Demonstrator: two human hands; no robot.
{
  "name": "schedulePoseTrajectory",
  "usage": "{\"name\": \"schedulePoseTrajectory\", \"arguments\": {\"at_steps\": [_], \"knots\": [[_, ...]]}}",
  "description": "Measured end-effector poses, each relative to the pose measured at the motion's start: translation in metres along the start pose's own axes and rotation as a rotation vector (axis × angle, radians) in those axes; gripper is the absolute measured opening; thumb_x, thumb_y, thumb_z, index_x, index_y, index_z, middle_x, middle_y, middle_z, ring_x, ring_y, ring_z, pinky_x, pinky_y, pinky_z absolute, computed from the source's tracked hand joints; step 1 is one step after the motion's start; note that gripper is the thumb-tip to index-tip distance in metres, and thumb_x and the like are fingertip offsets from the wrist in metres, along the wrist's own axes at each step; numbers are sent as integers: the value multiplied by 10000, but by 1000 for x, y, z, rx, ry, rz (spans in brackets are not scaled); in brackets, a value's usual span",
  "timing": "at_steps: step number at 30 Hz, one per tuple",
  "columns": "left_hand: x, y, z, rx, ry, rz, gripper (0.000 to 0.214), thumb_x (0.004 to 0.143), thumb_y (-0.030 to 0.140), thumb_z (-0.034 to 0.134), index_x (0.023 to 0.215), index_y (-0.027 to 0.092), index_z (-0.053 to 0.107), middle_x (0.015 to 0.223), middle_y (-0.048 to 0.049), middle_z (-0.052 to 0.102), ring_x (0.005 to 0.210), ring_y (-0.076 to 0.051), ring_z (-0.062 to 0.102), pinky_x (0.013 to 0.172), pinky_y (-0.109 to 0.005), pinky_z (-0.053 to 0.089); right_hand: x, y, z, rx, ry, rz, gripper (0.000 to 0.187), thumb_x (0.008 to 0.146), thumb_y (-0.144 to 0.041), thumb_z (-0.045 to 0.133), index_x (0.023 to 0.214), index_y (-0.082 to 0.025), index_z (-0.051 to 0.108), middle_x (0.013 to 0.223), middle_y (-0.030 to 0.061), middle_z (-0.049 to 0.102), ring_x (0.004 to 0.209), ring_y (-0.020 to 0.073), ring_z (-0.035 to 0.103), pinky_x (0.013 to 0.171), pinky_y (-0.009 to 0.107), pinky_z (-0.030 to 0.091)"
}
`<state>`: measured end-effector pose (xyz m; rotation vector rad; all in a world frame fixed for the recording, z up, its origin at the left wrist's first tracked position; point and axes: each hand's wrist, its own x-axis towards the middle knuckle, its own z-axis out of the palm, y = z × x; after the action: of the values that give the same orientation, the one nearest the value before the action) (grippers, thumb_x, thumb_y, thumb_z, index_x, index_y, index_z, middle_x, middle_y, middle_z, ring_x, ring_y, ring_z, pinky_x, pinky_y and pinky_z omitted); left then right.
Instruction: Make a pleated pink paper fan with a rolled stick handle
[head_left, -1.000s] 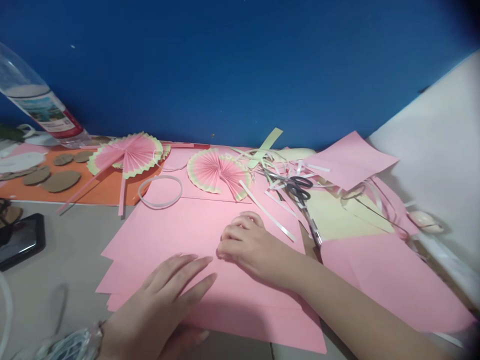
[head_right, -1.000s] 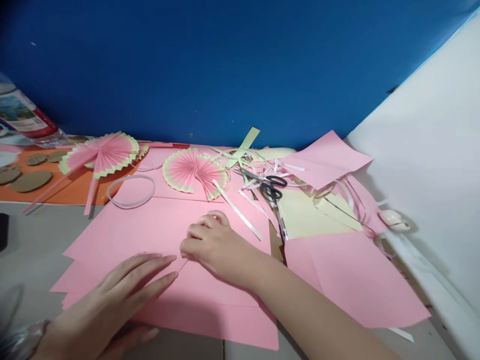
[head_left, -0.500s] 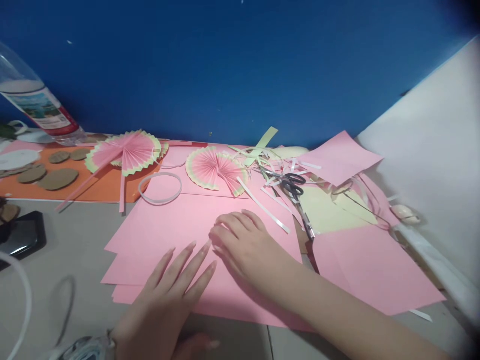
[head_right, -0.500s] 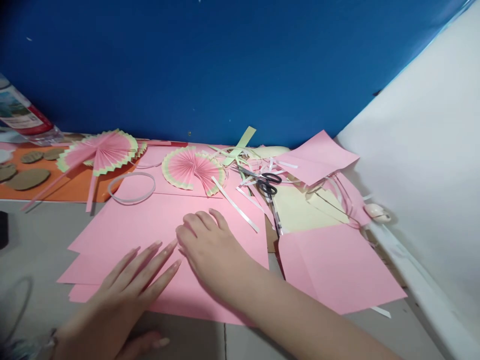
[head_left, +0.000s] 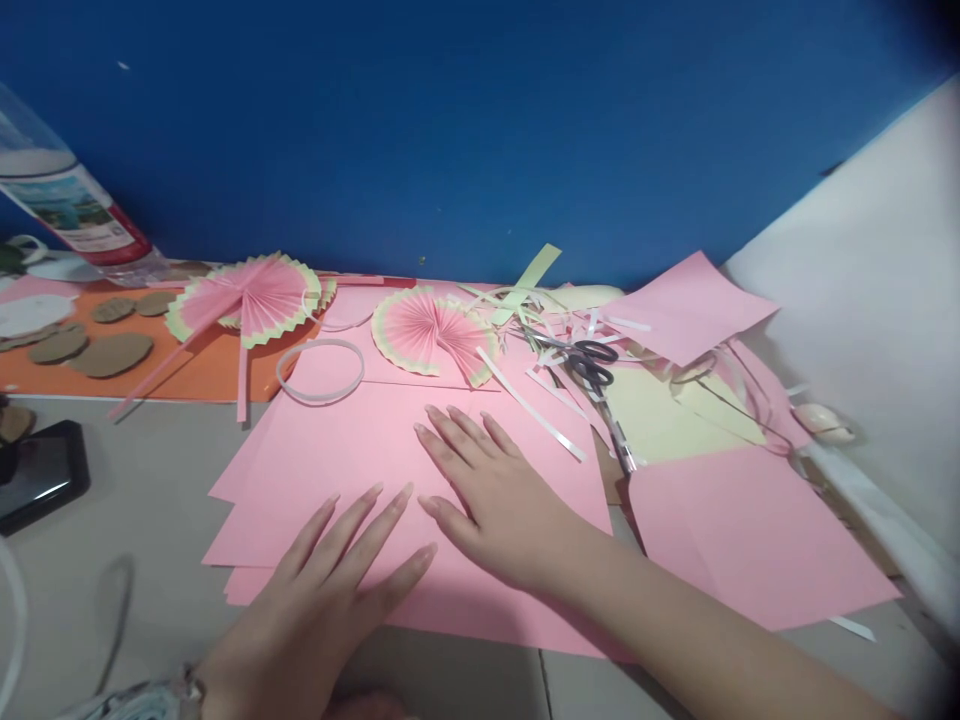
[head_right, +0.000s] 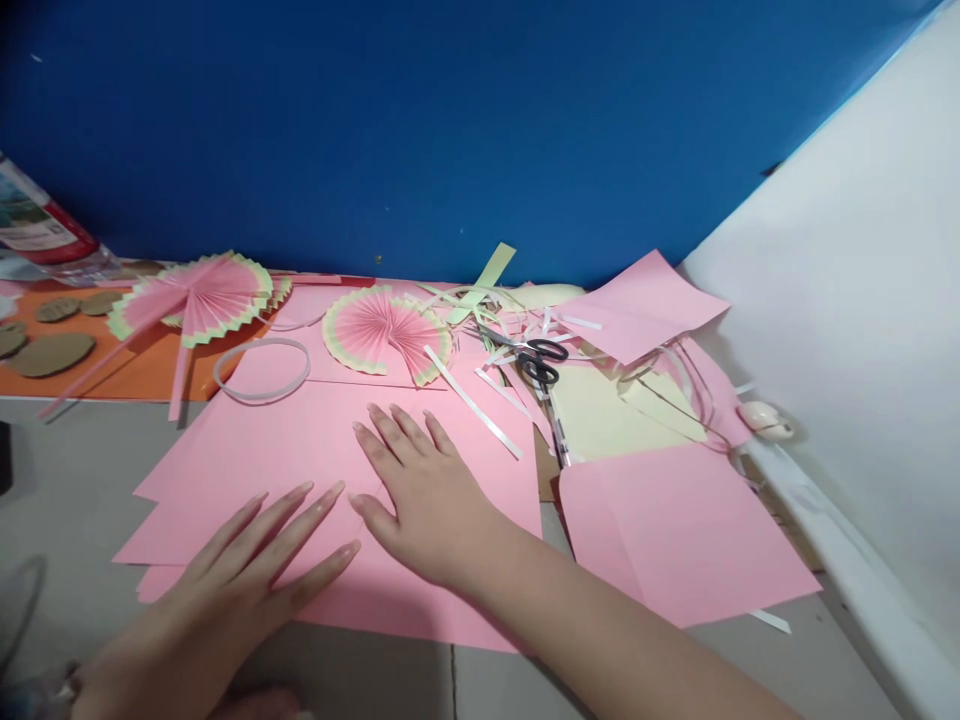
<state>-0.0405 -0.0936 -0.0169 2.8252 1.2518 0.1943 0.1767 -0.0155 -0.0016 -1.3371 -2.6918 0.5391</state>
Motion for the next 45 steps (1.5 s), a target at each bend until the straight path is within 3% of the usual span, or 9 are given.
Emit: {"name": "schedulePoseTrajectory", "arguments": {"at_steps": [3,6,13,18,25,27,33,40,45], "knots": [[-1,-4,3,45,57,79,900,710,659,587,1460,259,289,1539,-126,257,1390,-356,224,1115,-520,140,0,0,2,17,-19,13,727,898,-568,378,1493,-194,193,1576,66,113,1457,238,61,1176,513,110],[0,-2,0,32,29,45,915,676,673,614,1446,272,325,1535,-114,273,1375,-359,255,1122,-529,144,1,1,3,37,-32,19,795,864,-608,410,1499,-201,161,1579,63,85,1458,239,41,1175,514,97],[0,3,-6,-4,-29,9,886,636,541,669,1428,288,362,1510,-64,342,1400,-358,203,1134,-547,102,1,3,5,54,-43,20,785,863,-601,416,1501,-226,155,1580,48,75,1457,241,54,1174,514,98],[0,3,-4,-15,-5,8,951,633,543,672,1461,271,290,1533,-64,290,1421,-341,135,1134,-517,101,2,3,5,29,-43,21,779,867,-629,386,1497,-222,177,1578,60,81,1456,249,61,1171,523,103],[-1,4,-5,-29,-11,1,945,663,616,631,1467,264,281,1536,-70,283,1395,-365,192,1122,-530,143,2,3,5,33,-41,31,786,859,-645,392,1494,-228,193,1577,79,64,1455,258,49,1176,510,96],[-2,2,-1,-8,-4,8,878,707,568,623,1465,288,280,1529,-58,301,1396,-364,200,1120,-534,154,1,3,5,42,-36,42,788,854,-655,392,1493,-236,198,1578,80,60,1454,260,47,1177,503,98],[-5,-4,22,91,94,30,758,793,217,607,1457,350,267,1502,-15,362,1418,-326,183,1151,-506,122,1,3,4,60,-42,50,776,857,-653,387,1493,-253,194,1581,65,53,1454,260,40,1176,505,101],[-4,-3,15,69,71,22,684,805,258,583,1433,360,331,1509,-20,346,1398,-329,235,1146,-484,154,3,7,-1,17,-21,136,711,883,-601,402,1484,-260,234,1581,52,53,1454,243,26,1179,457,134],[-5,-3,17,65,83,19,775,786,320,611,1467,342,241,1545,-56,264,1409,-356,182,1135,-509,116,5,7,-4,32,-4,170,715,881,-594,416,1488,-274,215,1583,54,74,1454,256,48,1170,464,169]]}}
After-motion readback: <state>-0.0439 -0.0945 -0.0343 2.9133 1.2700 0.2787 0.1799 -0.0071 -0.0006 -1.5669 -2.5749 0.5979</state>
